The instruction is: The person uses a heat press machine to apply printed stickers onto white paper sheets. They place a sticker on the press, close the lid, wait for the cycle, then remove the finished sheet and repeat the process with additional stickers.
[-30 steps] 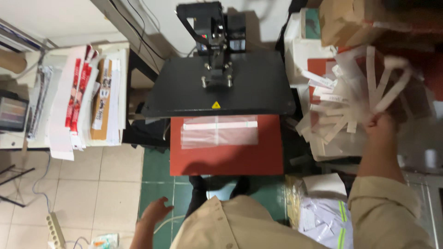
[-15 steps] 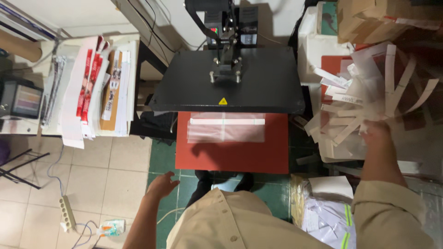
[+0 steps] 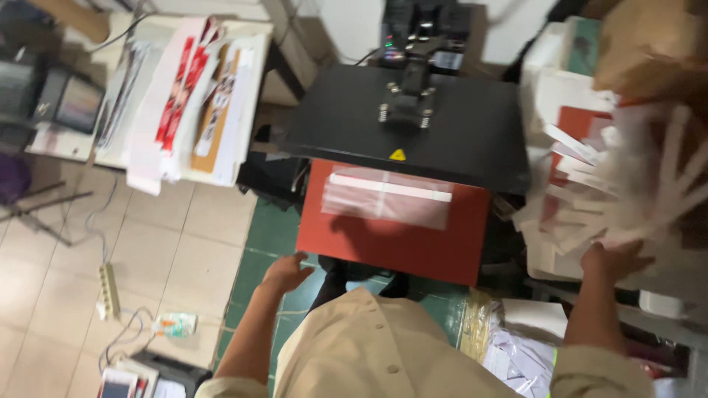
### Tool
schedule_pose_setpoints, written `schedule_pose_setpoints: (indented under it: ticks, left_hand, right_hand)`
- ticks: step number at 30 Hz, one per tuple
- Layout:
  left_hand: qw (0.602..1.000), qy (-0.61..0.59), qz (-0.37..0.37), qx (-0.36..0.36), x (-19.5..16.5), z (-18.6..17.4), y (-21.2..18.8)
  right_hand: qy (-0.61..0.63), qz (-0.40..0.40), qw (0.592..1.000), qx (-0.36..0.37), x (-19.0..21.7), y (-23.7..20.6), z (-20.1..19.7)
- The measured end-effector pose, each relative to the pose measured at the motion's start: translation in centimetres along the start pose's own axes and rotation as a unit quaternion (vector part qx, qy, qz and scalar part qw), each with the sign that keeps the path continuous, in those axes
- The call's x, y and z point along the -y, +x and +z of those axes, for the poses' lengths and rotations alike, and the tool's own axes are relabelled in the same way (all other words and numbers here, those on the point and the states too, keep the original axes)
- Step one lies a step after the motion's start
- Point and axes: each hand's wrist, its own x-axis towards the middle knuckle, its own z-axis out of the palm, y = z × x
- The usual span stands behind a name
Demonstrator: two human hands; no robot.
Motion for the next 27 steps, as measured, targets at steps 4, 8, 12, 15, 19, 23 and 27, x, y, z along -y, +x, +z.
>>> schedule_pose_setpoints:
  ticks: [4, 8, 12, 15, 19, 23, 27]
  left_hand:
    - [0.999, -0.011, -0.028, -0.011, -0.3, -0.8, 0.9]
    - [0.993, -0.089, -0.032, -0.072, -0.3, -2.1, 3.8]
    - [0.974, -0.176, -0.035, -0.136, -0.3, -3.0, 9.5]
    - [0.96, -0.228, -0.037, -0.156, -0.5, -3.2, 14.4]
    - [0.955, -0.26, -0.066, -0.126, -1.7, -4.2, 19.5]
    - [0.942, -0.318, -0.067, -0.083, -3.5, -4.7, 22.6]
    - [0.943, -0.313, -0.063, -0.098, -4.8, -4.3, 25.8]
  right_hand:
    - [0.029, -0.096, 0.993, 0.057, -0.7, -9.0, 3.8]
    - [0.038, -0.165, 0.966, 0.196, -0.3, -22.5, 10.0]
    - [0.02, -0.448, 0.844, 0.296, 0.7, -31.5, 13.1]
    - [-0.018, -0.465, 0.758, 0.457, 0.4, -33.9, 13.8]
    - [-0.112, -0.411, 0.752, 0.504, 1.8, -33.8, 13.9]
    - [-0.121, -0.323, 0.793, 0.503, 5.0, -32.6, 14.8]
    - [-0.107, -0.293, 0.812, 0.494, 7.9, -31.7, 16.6]
